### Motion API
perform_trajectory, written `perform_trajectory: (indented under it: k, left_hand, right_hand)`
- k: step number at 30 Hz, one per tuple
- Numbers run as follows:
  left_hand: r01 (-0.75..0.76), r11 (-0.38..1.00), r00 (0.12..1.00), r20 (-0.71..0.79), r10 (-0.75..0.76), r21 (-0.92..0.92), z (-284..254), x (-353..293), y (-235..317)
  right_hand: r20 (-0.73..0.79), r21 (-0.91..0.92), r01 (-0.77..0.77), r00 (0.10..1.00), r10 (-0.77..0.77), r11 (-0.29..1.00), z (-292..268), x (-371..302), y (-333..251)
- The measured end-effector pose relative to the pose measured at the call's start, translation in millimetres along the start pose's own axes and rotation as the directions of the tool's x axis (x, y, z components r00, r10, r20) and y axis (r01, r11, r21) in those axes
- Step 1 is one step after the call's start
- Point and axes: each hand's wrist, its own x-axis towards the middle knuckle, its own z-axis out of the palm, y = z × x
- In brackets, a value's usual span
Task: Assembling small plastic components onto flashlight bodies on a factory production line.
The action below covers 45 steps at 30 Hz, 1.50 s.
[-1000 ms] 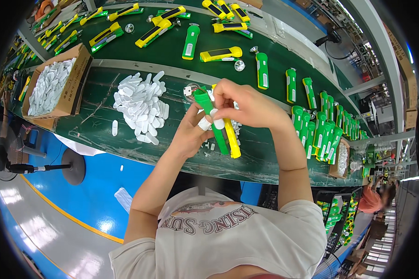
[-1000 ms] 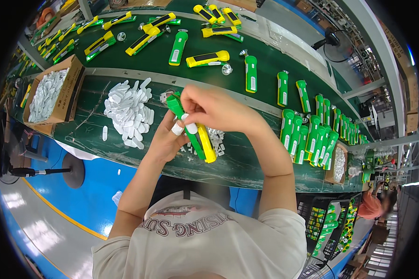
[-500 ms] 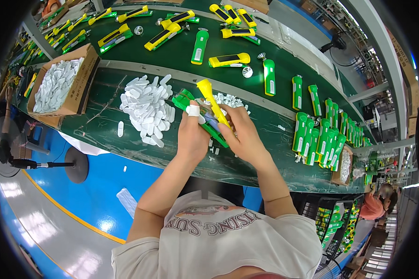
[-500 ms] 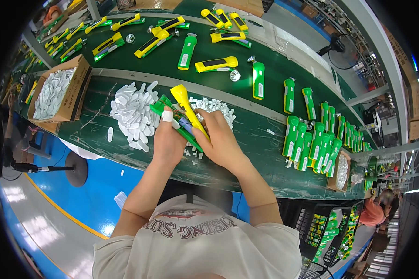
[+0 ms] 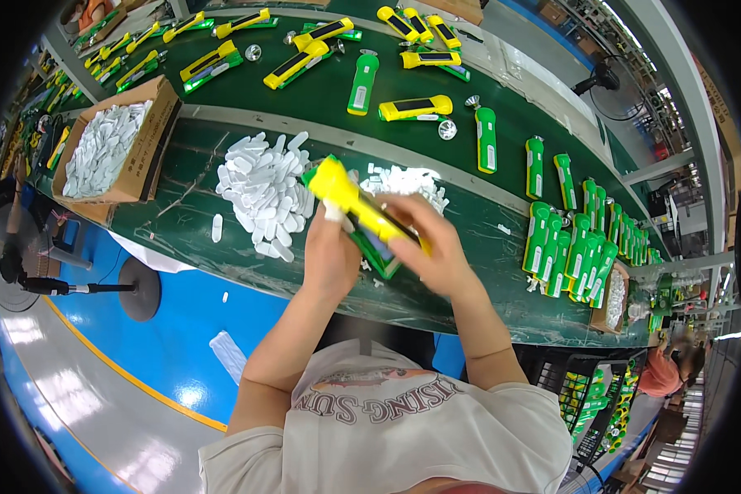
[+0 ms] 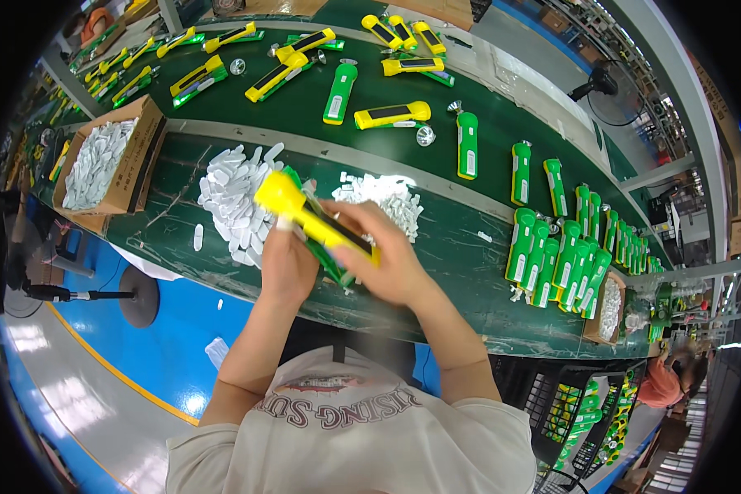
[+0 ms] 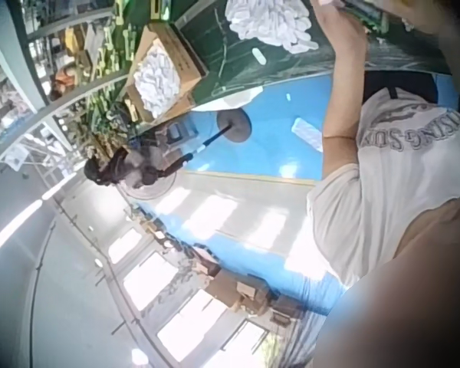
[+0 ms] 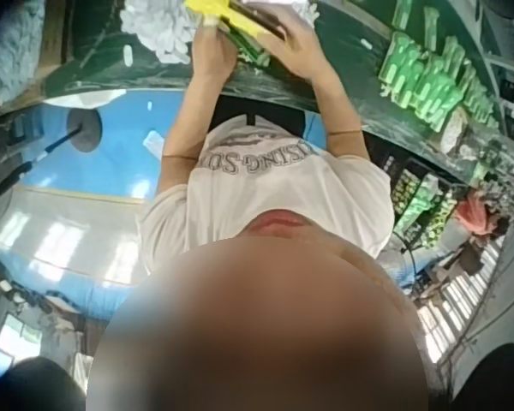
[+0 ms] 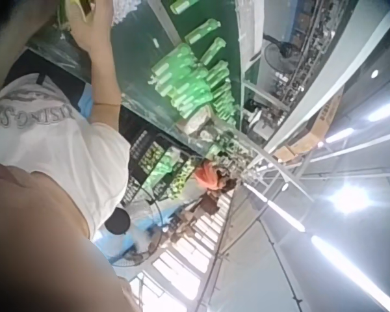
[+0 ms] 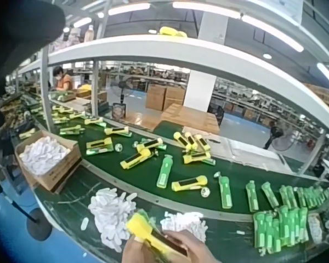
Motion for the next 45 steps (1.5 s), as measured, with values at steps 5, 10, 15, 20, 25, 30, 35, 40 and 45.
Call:
perform_trajectory:
  k: [5,10,15,20,25,30,35,40,45]
  left_hand:
    - [0.032,0.994,0.958,0.286,-0.001,-0.105,0,-12,3]
    - [0.164,0.979,0.895,0.436,-0.096,-0.12,-4,-15,-4]
    - [0.247,0.938,0.934,0.316,-0.164,-0.243,-23,-17,-25]
    - [0.358,0.895,0.857,0.475,-0.201,-0.266,-12,-11,-20]
    - [0.407,0.855,0.875,0.405,-0.264,-0.322,-6,-12,-19]
    - [0.111,0.994,0.986,-0.122,-0.109,0.013,15,-16,-11]
    - [0.118,0.99,0.989,-0.098,-0.11,0.077,31,-13,-5]
    - [0.157,0.988,0.972,-0.175,-0.155,-0.001,37,-8,-5]
    - [0.206,0.976,0.962,-0.196,-0.189,0.071,30,-3,-10]
  right_hand:
    - [0.003,-0.36,0.328,0.937,-0.35,0.873,9,-21,-31]
    - [0.002,-0.504,0.444,0.858,-0.513,0.74,18,-25,-31]
    - [-0.017,-0.58,0.391,0.872,-0.49,0.715,22,-28,-29]
    - [-0.012,-0.568,0.387,0.879,-0.477,0.726,26,-31,-30]
    - [-0.044,-0.633,0.376,0.855,-0.517,0.676,29,-31,-21]
    - [-0.215,-0.587,0.12,0.931,-0.297,0.801,7,-32,-16]
    - [-0.195,0.087,-0.093,0.975,0.109,0.992,-8,-30,6]
    - [-0.213,0.038,-0.074,0.974,0.081,0.996,-3,-25,2]
    - [-0.206,-0.118,-0.174,0.968,0.147,0.978,1,-23,-9]
